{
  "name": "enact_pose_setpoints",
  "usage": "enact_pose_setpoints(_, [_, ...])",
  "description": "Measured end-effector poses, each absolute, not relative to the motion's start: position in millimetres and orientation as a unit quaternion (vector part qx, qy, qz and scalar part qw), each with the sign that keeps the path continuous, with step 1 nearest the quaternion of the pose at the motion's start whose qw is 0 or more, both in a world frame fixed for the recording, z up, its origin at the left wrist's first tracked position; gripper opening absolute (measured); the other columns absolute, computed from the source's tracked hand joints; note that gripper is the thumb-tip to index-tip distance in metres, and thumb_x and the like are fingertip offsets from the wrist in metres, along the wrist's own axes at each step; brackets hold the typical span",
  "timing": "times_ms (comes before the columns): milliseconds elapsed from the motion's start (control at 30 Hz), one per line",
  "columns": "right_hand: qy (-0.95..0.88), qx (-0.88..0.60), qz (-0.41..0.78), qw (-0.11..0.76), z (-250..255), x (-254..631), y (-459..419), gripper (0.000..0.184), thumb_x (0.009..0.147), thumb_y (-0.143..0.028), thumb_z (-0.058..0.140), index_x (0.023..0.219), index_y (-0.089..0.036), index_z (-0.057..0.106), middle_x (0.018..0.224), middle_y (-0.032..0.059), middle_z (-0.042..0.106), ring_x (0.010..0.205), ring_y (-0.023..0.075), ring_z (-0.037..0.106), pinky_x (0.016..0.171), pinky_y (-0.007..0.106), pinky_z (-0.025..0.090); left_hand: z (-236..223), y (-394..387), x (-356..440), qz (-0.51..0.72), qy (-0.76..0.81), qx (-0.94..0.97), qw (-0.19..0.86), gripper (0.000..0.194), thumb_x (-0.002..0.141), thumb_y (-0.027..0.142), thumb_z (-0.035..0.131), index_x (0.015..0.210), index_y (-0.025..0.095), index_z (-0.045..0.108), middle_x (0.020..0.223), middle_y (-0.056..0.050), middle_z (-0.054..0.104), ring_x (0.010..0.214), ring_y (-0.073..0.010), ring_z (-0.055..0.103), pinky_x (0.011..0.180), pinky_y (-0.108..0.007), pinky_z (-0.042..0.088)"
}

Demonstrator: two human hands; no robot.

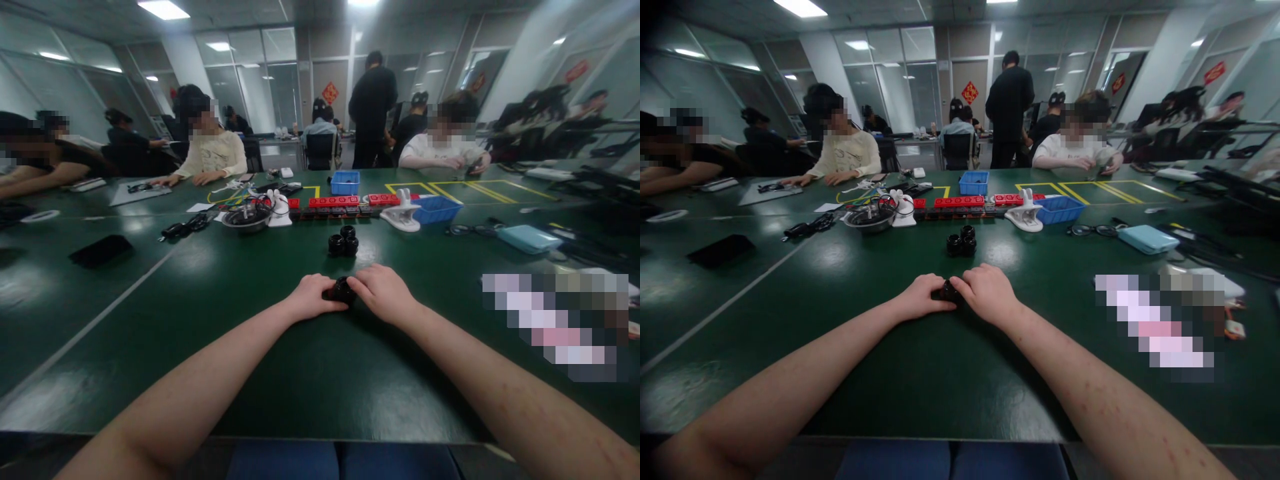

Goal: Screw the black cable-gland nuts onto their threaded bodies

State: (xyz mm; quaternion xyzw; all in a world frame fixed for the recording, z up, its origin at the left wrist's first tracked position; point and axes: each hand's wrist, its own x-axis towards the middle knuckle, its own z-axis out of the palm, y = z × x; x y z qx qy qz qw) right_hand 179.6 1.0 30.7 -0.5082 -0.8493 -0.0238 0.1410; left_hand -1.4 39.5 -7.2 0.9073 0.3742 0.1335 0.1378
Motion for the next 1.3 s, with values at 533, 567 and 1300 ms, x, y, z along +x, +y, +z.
enact_pose_setpoints(533, [-0.819, -0.500, -0.043, 0.280, 26.9, 171.8, -9.0, 0.039, 0.082, -0.036, 0.050, 0.111, -0.010, 0.055, 0.103, 0.0123, 0.061, 0.093, 0.0258, 0.050, 0.080, 0.038, 0.039, -7.9, 37.1, -1.5, 0.145, 0.366, 0.910, 0.128, 0.037, 0.075, 0.055, 0.054, 0.084, 0.020, 0.059, 0.076, 0.000, 0.059, 0.076, -0.0181, 0.051, 0.067, -0.028, 0.034])
enact_pose_setpoints(567, [-0.822, -0.498, -0.042, 0.272, 27.1, 170.2, -10.6, 0.038, 0.082, -0.036, 0.050, 0.109, -0.010, 0.057, 0.102, 0.0119, 0.061, 0.092, 0.0256, 0.050, 0.080, 0.038, 0.039, -8.1, 37.2, -1.2, 0.145, 0.366, 0.910, 0.127, 0.036, 0.075, 0.055, 0.054, 0.083, 0.020, 0.059, 0.076, 0.000, 0.059, 0.075, -0.0181, 0.051, 0.067, -0.028, 0.034])
enact_pose_setpoints(1300, [-0.843, -0.493, -0.013, 0.214, 30.4, 167.3, -12.5, 0.025, 0.084, -0.029, 0.047, 0.092, -0.014, 0.065, 0.086, 0.0079, 0.064, 0.082, 0.0204, 0.049, 0.073, 0.032, 0.038, -11.6, 39.0, -1.6, 0.151, 0.361, 0.910, 0.132, 0.034, 0.074, 0.052, 0.056, 0.073, 0.019, 0.053, 0.071, 0.002, 0.055, 0.070, -0.0155, 0.049, 0.065, -0.026, 0.034])
